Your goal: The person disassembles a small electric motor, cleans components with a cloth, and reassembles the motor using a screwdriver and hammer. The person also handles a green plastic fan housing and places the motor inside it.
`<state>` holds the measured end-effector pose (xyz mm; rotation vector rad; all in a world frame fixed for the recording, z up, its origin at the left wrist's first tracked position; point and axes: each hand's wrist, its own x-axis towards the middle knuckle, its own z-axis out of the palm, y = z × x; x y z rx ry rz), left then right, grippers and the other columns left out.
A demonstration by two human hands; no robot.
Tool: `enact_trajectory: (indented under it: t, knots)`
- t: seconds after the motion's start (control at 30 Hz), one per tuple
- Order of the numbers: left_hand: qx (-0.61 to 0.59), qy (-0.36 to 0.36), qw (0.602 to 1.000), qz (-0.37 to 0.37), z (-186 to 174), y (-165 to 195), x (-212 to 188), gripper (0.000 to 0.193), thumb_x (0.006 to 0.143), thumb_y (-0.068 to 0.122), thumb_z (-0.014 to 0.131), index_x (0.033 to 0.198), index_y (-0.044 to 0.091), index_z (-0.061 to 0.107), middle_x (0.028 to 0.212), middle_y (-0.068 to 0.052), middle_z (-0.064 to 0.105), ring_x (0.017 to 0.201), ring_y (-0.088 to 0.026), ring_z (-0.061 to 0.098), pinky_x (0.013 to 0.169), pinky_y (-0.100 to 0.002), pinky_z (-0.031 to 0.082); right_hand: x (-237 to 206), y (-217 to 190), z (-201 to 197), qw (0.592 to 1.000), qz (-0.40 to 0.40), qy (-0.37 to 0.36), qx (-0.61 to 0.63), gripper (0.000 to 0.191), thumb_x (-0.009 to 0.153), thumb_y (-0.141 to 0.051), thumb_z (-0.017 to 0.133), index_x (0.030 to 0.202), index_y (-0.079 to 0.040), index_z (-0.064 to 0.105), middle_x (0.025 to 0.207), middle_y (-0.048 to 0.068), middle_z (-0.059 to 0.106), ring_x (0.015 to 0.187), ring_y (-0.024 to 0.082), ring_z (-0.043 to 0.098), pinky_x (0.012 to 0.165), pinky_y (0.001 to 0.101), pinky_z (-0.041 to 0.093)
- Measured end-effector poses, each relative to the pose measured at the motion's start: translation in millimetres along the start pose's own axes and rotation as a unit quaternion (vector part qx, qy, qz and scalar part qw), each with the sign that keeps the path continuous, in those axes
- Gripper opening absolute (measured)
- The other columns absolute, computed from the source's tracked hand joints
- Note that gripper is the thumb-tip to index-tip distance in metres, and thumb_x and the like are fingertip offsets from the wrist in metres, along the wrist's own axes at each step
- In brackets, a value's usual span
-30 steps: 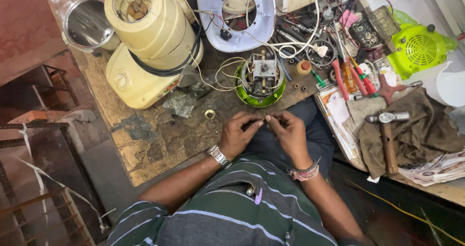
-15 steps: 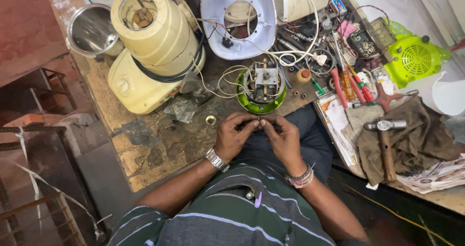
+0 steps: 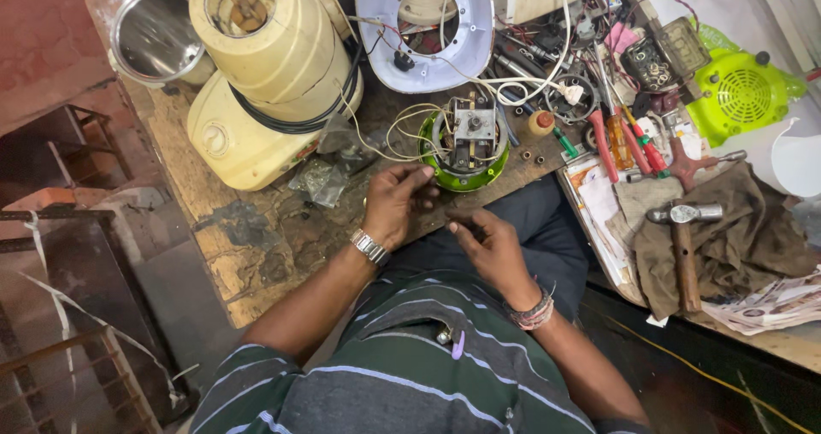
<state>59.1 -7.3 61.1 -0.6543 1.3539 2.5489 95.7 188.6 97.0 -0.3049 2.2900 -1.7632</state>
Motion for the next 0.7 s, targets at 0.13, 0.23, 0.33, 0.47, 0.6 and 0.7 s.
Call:
enact_trajectory:
  t: [0.13, 0.23, 0.33, 0.47, 0.6, 0.7]
  knots:
    - [0.093, -0.019, 0.994, 0.055, 3.9, 4.9, 3.9, 0.021, 0.091, 0.015, 0.074, 0.103, -0.002, 0.074, 0.087, -0.006, 0.076, 0.068, -0.011, 0.07, 0.055, -0.024, 0.054, -0.3, 1.5, 0.5, 0.998, -0.012, -0.021, -0.052, 0.02, 0.093, -0.01, 0.073, 0.112, -0.002, 0.074, 0.092, 0.008, 0.074, 0.079, 0.009, 0.065, 0.069, 0.0245, 0.051]
    - [0.098, -0.005, 0.994, 0.055, 10.5, 9.7, 7.6, 0.02, 0.091, 0.016, 0.075, 0.101, -0.001, 0.074, 0.086, -0.006, 0.075, 0.068, -0.011, 0.07, 0.054, -0.024, 0.054, -0.2, -0.1, 0.1, 0.997, 0.003, -0.028, -0.071, 0.021, 0.091, -0.011, 0.073, 0.111, -0.003, 0.074, 0.091, 0.008, 0.073, 0.076, 0.011, 0.065, 0.066, 0.0261, 0.051]
    - [0.112, -0.033, 0.992, 0.043, 12.8, 18.9, 1.7, 0.019, 0.091, 0.014, 0.078, 0.098, -0.003, 0.074, 0.084, -0.008, 0.075, 0.066, -0.013, 0.069, 0.054, -0.025, 0.052, -1.3, -2.0, -1.7, 0.996, -0.022, -0.034, -0.077, 0.023, 0.092, -0.011, 0.073, 0.113, -0.004, 0.074, 0.091, 0.009, 0.073, 0.075, 0.013, 0.066, 0.066, 0.0268, 0.051]
    - [0.108, -0.058, 0.991, 0.061, 10.6, 46.7, -10.7, 0.019, 0.087, 0.014, 0.079, 0.099, 0.001, 0.074, 0.084, -0.006, 0.075, 0.067, -0.013, 0.07, 0.056, -0.026, 0.055, -0.4, -3.5, -6.3, 0.996, -0.012, -0.044, -0.081, 0.022, 0.092, -0.013, 0.073, 0.112, -0.004, 0.075, 0.09, 0.01, 0.073, 0.069, 0.015, 0.064, 0.061, 0.0279, 0.05]
    - [0.084, 0.026, 0.953, 0.291, 9.8, 91.5, 16.1, 0.02, 0.091, 0.014, 0.079, 0.103, -0.001, 0.074, 0.091, -0.007, 0.075, 0.072, -0.013, 0.068, 0.06, -0.027, 0.058, 2.3, -4.2, -3.3, 0.99, 0.023, -0.06, -0.123, 0.023, 0.09, -0.016, 0.074, 0.11, -0.004, 0.075, 0.084, 0.011, 0.07, 0.063, 0.017, 0.062, 0.056, 0.03, 0.05]
    - [0.152, 0.056, 0.933, 0.322, 2.4, 133.2, 52.9, 0.024, 0.094, 0.015, 0.079, 0.108, -0.004, 0.075, 0.096, -0.01, 0.075, 0.08, -0.014, 0.069, 0.07, -0.028, 0.059, -0.3, -3.3, -3.5, 0.988, 0.01, -0.073, -0.133, 0.023, 0.091, -0.017, 0.073, 0.109, -0.004, 0.075, 0.085, 0.011, 0.068, 0.065, 0.018, 0.064, 0.058, 0.0302, 0.052]
